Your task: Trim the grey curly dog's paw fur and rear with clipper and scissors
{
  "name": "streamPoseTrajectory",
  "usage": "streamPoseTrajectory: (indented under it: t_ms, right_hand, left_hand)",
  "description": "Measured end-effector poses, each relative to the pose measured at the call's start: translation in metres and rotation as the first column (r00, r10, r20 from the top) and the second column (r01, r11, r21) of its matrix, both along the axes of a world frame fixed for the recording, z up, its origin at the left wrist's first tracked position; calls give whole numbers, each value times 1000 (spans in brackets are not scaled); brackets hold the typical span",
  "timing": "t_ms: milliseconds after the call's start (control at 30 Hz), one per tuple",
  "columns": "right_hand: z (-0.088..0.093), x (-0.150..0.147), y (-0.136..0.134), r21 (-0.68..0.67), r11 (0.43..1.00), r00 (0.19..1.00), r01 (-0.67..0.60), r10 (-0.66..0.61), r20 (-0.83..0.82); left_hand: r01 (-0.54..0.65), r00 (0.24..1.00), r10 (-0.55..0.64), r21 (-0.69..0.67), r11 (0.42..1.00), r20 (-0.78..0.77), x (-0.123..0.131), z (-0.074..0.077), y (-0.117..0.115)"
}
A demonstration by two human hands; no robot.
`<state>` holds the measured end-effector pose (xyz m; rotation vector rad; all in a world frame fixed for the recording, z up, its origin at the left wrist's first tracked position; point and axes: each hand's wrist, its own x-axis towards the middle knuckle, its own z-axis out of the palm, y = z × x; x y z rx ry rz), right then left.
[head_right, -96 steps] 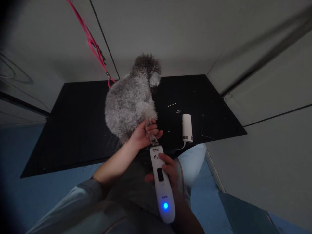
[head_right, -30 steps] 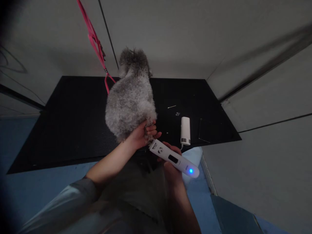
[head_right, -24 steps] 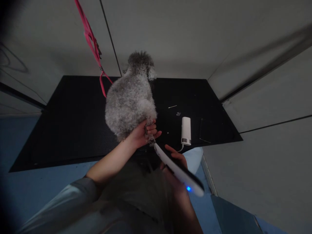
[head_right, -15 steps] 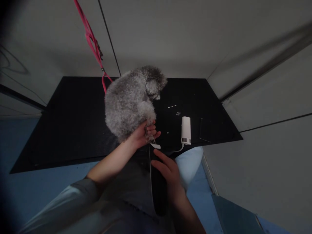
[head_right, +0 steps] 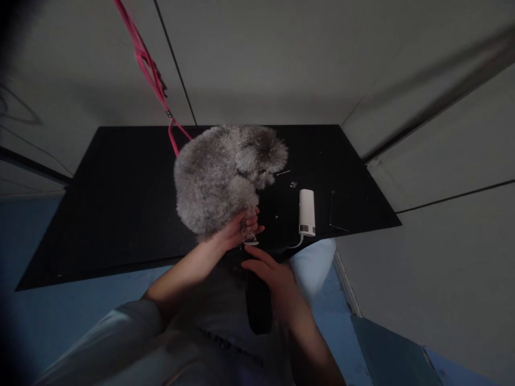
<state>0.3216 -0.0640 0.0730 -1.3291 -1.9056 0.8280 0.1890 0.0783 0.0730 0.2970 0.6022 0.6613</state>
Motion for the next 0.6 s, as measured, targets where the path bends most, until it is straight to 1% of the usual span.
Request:
streamPoseTrajectory:
  t_ms: [33, 67, 100, 133, 200, 267, 300, 333, 433, 500, 600]
  right_hand:
    - [1, 2, -1, -34, 999, 1000, -31, 31, -4]
    - [2, 4, -1, -32, 998, 998, -59, 58, -22]
    - [1, 5, -2, 1, 998, 996, -66, 66, -57]
    - [1, 6, -2, 61, 997, 993, -46, 52, -106]
    - [-4, 5, -2, 194, 978, 976, 72, -29, -217]
    - [-9, 3, -1, 268, 948, 961, 171, -101, -258]
    - [-11, 3, 0, 279, 943, 965, 181, -116, -233]
    - [-13, 2, 0, 279, 948, 978, 151, -102, -184]
    - [-14, 4, 2, 213, 977, 999, 23, -15, -38]
    - [-11, 6, 3, 191, 981, 1000, -20, 23, -9]
    - [-7, 8, 3, 155, 987, 999, -50, 47, 26]
  left_hand:
    - [9, 1000, -9, 4, 1000, 0, -1, 0, -1]
    - [22, 1000, -22, 4, 1000, 6, -2, 0, -1]
    - [37, 999, -37, 2, 999, 13, -3, 0, -1]
    - [49, 999, -49, 0, 999, 18, -4, 0, -1]
    - [58, 998, -58, -5, 998, 20, -6, 1, -1]
    - [47, 999, -47, -9, 999, 21, -7, 2, -1]
    - [38, 999, -37, -11, 999, 22, -7, 3, -1]
    - [29, 999, -29, -14, 999, 21, -8, 3, -1]
    - [18, 1000, -18, -30, 999, -2, -10, 4, -1]
    - [26, 1000, -26, -41, 999, -12, -11, 4, -2]
    - [18, 1000, -18, -48, 999, -7, -12, 4, -1]
